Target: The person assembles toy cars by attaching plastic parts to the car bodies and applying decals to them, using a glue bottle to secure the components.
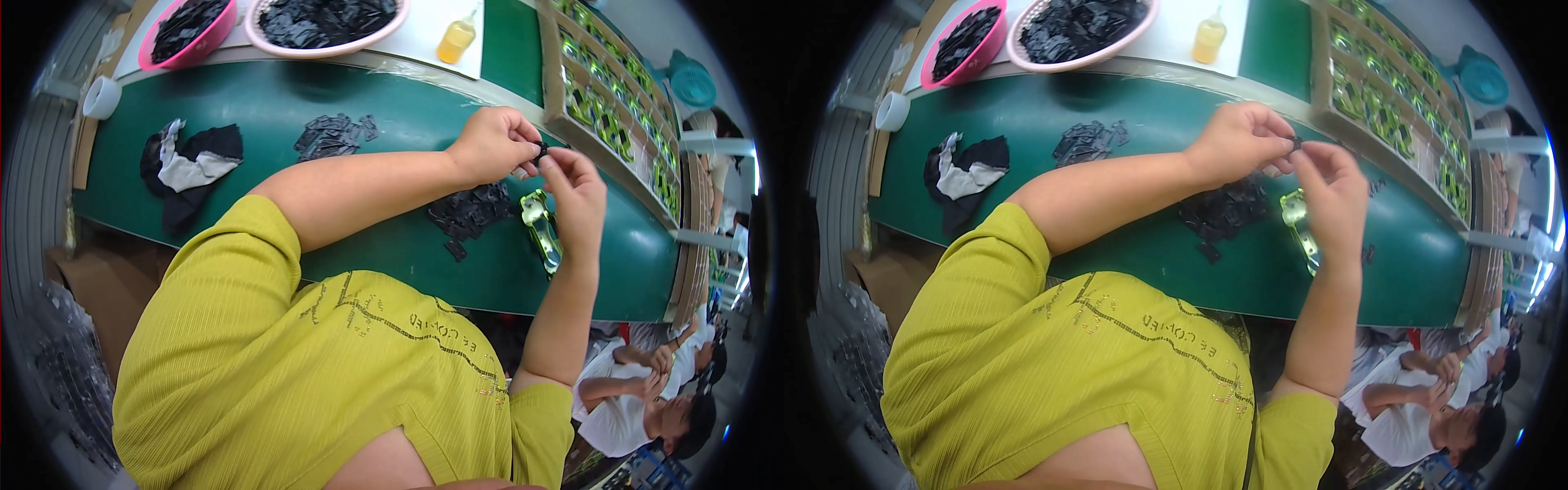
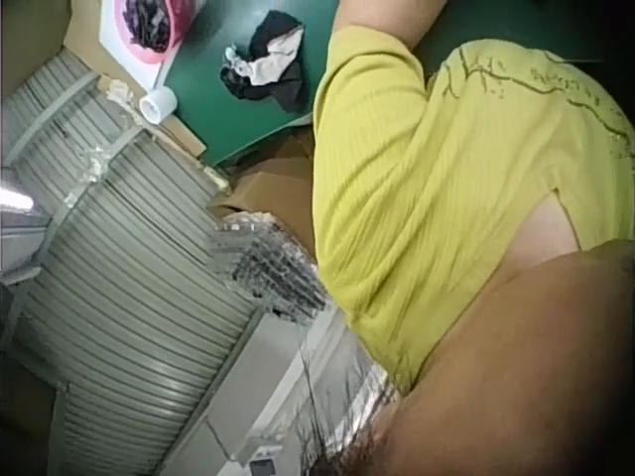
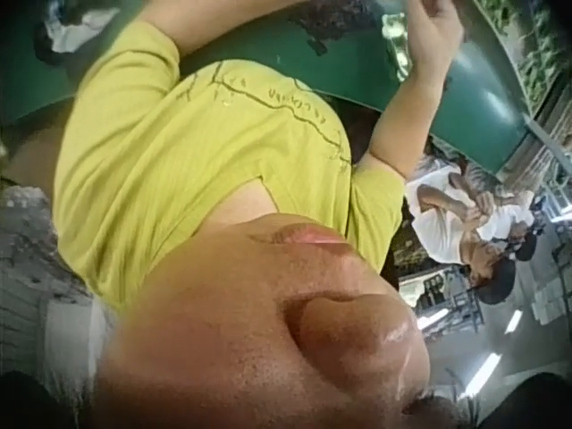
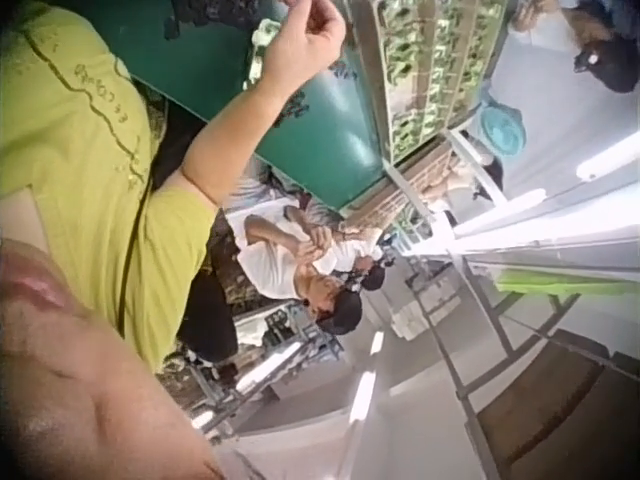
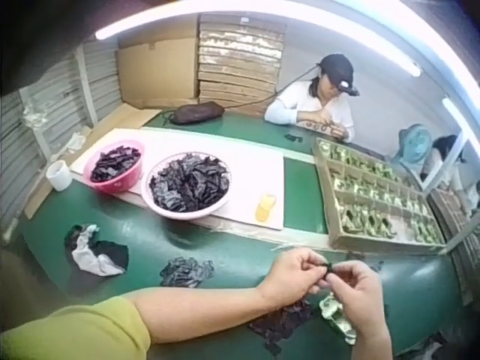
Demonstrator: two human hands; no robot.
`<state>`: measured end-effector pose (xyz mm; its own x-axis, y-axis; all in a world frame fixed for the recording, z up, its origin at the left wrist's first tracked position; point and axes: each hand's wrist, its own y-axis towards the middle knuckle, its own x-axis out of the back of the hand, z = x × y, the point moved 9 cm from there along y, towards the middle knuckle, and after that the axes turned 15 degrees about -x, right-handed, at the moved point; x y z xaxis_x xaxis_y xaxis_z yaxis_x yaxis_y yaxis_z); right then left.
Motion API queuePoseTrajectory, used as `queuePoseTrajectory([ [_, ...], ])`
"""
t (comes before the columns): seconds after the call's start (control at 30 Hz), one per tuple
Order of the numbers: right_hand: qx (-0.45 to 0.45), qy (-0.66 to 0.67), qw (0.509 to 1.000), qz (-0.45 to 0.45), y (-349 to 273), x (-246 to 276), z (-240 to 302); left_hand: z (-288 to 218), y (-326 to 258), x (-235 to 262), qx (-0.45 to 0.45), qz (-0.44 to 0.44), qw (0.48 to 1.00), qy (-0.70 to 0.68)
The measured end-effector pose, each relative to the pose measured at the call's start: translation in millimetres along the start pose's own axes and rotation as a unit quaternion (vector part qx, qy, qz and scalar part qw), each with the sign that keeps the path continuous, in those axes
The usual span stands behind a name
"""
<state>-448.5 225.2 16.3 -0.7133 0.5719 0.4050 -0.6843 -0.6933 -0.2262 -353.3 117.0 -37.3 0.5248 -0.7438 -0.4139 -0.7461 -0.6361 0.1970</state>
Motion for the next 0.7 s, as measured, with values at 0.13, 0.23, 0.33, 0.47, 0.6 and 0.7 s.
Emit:
queuePoseTrajectory([
  [0.13, 0.011, 0.131, 0.991, -0.024, -30, 14, -29, -6, -14, -26, 0.019, 0.053, 0.998, -0.013],
  [0.23, 0.042, 0.110, 0.990, -0.082, -43, 44, -32, -15, -21, -43, -0.006, 0.127, 0.991, 0.046],
  [0.33, 0.037, 0.120, 0.984, -0.124, -55, 79, -44, -39, -30, -76, -0.234, 0.319, 0.804, 0.443],
  [0.47, 0.004, 0.080, 0.990, -0.114, -72, 82, -65, 3, -45, -95, -0.329, 0.384, 0.690, 0.518],
  [0.6, 0.113, -0.117, 0.977, -0.140, -92, 61, -46, 20, -40, -101, -0.207, 0.477, 0.696, 0.495],
  [0.7, 0.151, -0.196, 0.958, -0.142, -104, 51, -46, -1, -50, -99, -0.339, 0.421, 0.692, 0.478],
])
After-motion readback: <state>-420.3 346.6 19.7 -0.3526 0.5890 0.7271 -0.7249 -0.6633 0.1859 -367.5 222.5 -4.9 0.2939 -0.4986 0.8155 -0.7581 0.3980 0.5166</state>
